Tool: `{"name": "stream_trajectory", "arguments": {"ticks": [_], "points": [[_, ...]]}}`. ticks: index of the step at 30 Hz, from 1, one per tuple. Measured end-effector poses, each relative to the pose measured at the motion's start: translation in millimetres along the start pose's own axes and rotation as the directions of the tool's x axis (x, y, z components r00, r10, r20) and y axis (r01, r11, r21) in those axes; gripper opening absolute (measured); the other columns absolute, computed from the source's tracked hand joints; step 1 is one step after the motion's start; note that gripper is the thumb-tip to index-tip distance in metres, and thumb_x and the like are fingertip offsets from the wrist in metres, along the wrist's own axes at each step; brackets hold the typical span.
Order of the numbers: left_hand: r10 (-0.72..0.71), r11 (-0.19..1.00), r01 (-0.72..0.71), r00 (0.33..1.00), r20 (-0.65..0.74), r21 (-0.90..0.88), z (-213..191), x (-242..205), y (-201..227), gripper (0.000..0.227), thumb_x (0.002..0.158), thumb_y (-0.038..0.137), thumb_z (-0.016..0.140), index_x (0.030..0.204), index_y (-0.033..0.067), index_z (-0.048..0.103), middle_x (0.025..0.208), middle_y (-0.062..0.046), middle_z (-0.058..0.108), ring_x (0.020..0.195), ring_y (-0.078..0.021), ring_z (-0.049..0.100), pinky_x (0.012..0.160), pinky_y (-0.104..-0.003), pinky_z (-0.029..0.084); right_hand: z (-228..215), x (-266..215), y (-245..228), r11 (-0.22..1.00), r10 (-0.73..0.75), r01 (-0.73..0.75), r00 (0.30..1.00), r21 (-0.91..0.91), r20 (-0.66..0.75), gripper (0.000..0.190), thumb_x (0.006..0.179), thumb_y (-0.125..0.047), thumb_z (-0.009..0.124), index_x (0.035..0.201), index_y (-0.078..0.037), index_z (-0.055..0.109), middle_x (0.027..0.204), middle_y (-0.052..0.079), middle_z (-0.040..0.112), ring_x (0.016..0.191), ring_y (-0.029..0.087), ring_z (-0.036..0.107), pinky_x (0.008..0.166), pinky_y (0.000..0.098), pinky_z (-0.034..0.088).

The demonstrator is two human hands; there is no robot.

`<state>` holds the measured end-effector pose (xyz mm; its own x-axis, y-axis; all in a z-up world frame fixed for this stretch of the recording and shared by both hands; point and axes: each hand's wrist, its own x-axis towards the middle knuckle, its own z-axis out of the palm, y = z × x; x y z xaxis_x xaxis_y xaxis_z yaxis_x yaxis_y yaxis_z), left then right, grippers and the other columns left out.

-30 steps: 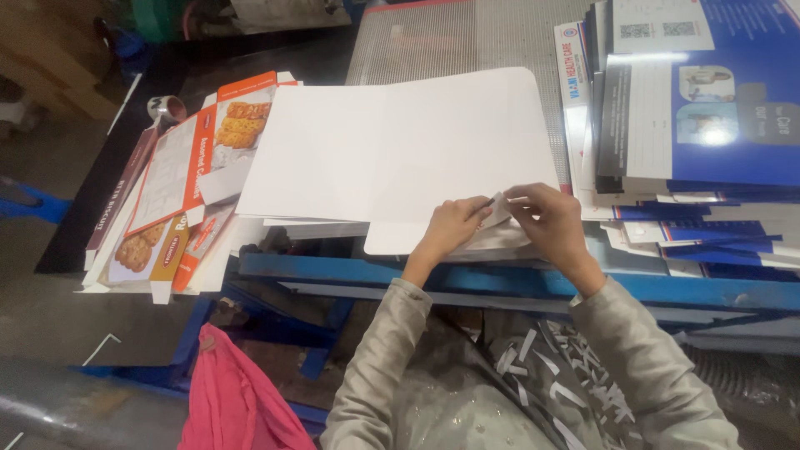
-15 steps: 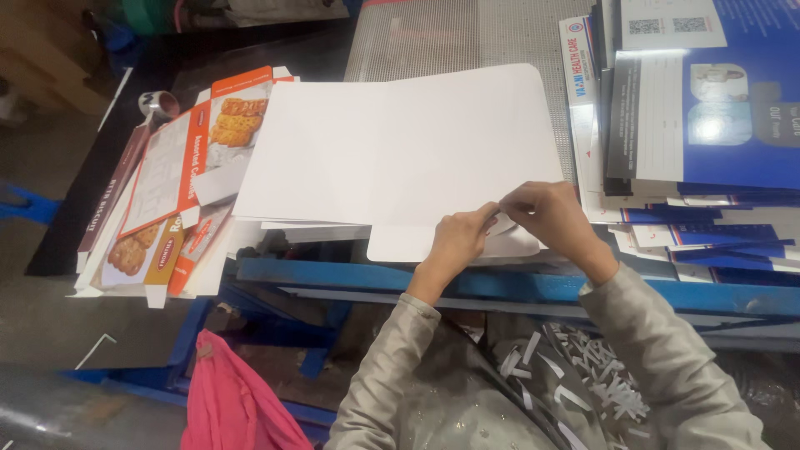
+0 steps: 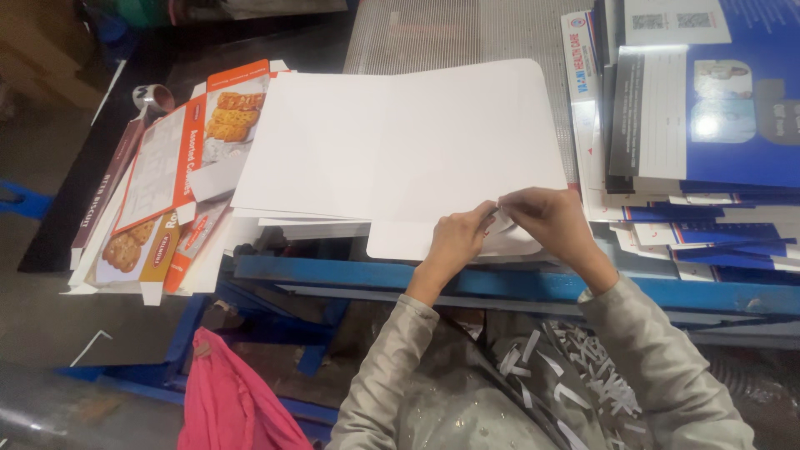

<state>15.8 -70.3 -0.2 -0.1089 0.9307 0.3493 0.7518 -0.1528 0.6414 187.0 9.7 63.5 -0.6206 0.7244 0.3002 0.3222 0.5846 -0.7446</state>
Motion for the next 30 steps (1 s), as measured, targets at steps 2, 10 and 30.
{"name": "stream_trajectory", "arguments": {"ticks": [2, 10, 30], "points": [[0.016, 1.000, -0.016, 1.000, -0.008, -0.011, 1, 1, -1, 0.022, 0.100, 0.021, 0.061, 0.121, 0.0161, 0.063, 0.074, -0.017, 0.070, 0.072, -0.0394, 0.070, 0.063, -0.050, 0.053, 5, -3, -3, 0.998, -0.047, 0.047, 0.999, -0.041, -0.019, 0.016, 0.088, -0.006, 0.075, 0.104, -0.005, 0.077, 0.090, 0.010, 0.077, 0.077, 0.017, 0.075, 0.070, 0.0289, 0.060], [0.011, 1.000, -0.011, 0.999, -0.039, -0.011, 7, -3, -4, 0.024, 0.097, 0.016, 0.058, 0.120, 0.0156, 0.062, 0.076, -0.015, 0.071, 0.073, -0.0393, 0.070, 0.062, -0.051, 0.053, 25, 1, -5, 0.909, -0.222, 0.171, 0.970, -0.381, -0.094, 0.014, 0.078, -0.006, 0.080, 0.082, -0.004, 0.067, 0.082, 0.011, 0.071, 0.069, 0.032, 0.068, 0.062, 0.0393, 0.054], [0.059, 0.998, -0.058, 0.989, -0.133, 0.013, -46, 20, 47, 0.020, 0.101, 0.036, 0.061, 0.105, 0.0180, 0.069, 0.066, -0.011, 0.067, 0.066, -0.0342, 0.070, 0.059, -0.044, 0.052, -4, -34, -14, 0.961, -0.119, 0.023, 0.933, -0.275, -0.339, 0.016, 0.087, -0.015, 0.082, 0.103, -0.011, 0.080, 0.093, 0.006, 0.074, 0.070, 0.022, 0.068, 0.064, 0.0336, 0.052]]}}
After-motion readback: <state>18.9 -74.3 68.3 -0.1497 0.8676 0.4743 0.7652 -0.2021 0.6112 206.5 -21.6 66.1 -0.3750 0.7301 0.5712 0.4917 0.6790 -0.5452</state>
